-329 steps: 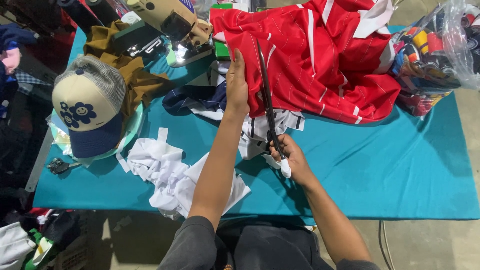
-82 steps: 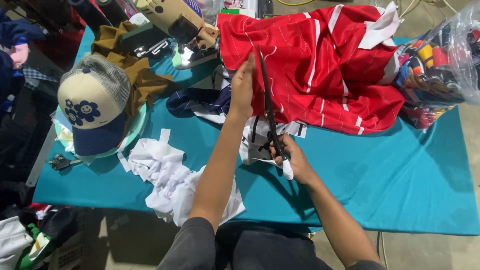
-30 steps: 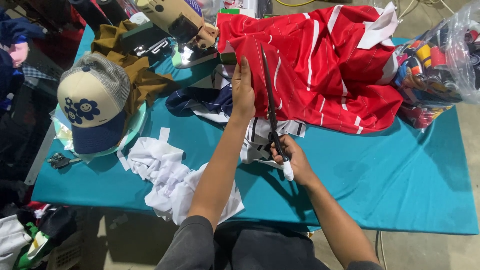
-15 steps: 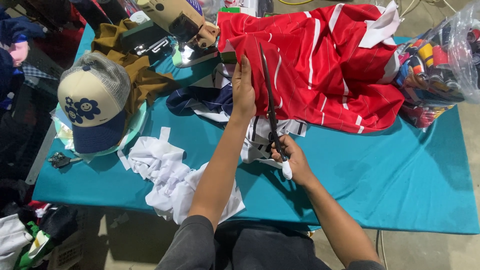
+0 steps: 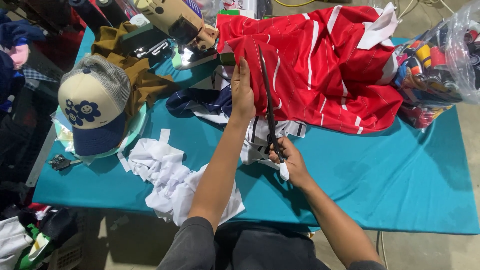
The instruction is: Cutting pieces of red and white fabric using large industrial scissors on a workbench in a factory setting.
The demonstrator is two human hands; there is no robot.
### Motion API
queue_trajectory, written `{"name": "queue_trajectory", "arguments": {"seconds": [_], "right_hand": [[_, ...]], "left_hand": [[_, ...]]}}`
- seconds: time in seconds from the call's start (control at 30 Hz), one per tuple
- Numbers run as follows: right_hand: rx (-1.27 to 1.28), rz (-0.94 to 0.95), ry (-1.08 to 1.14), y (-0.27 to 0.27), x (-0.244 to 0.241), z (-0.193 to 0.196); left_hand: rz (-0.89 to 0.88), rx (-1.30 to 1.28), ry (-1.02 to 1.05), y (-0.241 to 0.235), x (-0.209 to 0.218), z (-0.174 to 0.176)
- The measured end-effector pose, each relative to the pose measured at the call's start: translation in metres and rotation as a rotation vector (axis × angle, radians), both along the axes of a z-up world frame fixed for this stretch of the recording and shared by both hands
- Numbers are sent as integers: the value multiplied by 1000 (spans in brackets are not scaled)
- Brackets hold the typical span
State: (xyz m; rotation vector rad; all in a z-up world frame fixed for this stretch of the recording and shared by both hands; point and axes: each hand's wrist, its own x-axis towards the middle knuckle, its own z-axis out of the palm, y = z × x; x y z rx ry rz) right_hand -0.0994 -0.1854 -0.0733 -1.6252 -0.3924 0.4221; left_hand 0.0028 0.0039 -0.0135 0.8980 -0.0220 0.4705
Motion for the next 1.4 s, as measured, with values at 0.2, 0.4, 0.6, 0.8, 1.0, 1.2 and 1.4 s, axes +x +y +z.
{"name": "queue_trajectory", "arguments": {"seconds": [0.2,0.4,0.6,0.8,1.0,1.2,1.4], "right_hand": [[8,2,-9,0,-1,-4],[22,13,-1,1,-2,-1],[43,14,3,3,-3,3],[74,22,20,-2,2,-14],[147,42,31,-5,9,-22],[212,42,-15,-7,13,-20],[159,-6,-66,-11,18,-17]], "left_hand": [[-20,-13,-10,1,1,0],[-26,-4,-10,4,5,-9],[-26,-24,-9,0,5,-8],[-2,-21,1,-4,-4,2],[-35,90,2,-8,3,0],[-71,205,-2,-17,-2,5],[-64,334,74,-24,-12,22]]}}
